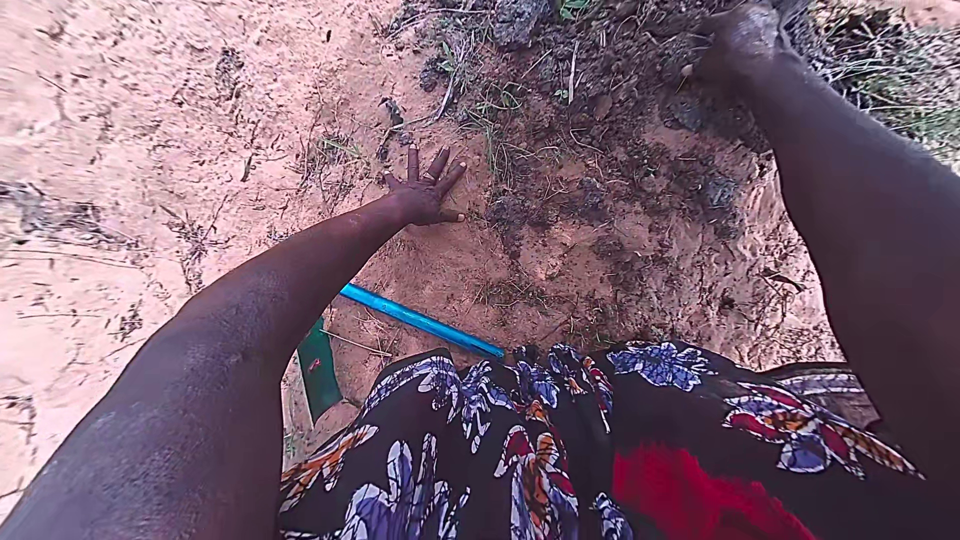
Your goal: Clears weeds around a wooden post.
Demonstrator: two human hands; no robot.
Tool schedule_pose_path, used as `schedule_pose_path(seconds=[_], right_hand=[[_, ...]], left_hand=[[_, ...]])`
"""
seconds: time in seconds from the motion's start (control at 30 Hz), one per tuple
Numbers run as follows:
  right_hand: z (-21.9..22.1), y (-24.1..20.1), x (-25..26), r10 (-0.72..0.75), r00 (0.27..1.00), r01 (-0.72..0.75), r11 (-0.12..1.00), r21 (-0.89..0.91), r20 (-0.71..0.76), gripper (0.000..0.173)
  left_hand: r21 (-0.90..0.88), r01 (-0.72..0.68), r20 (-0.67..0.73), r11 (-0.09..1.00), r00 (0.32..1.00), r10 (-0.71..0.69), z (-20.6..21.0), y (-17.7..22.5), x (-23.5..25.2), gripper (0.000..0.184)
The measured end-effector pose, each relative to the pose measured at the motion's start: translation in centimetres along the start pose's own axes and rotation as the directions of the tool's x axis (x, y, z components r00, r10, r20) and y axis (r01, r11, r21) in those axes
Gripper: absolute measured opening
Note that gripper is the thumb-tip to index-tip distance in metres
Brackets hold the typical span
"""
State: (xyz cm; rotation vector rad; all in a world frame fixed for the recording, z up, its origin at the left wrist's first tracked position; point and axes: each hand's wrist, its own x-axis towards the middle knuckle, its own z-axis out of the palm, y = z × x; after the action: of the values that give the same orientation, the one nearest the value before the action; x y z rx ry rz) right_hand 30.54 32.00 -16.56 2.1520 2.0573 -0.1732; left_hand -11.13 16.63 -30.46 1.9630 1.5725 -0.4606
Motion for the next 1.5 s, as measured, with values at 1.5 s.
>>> schedule_pose_path(seconds=[1.5], right_hand=[[18.3,-19.2,-9.4,-0.087,0.946,0.324,0.200,0.924,-0.313,0.014]], left_hand=[[0.026,-0.185,-0.472,0.982,0.864,0.175,5.0,-2.4,0.6,0.081]])
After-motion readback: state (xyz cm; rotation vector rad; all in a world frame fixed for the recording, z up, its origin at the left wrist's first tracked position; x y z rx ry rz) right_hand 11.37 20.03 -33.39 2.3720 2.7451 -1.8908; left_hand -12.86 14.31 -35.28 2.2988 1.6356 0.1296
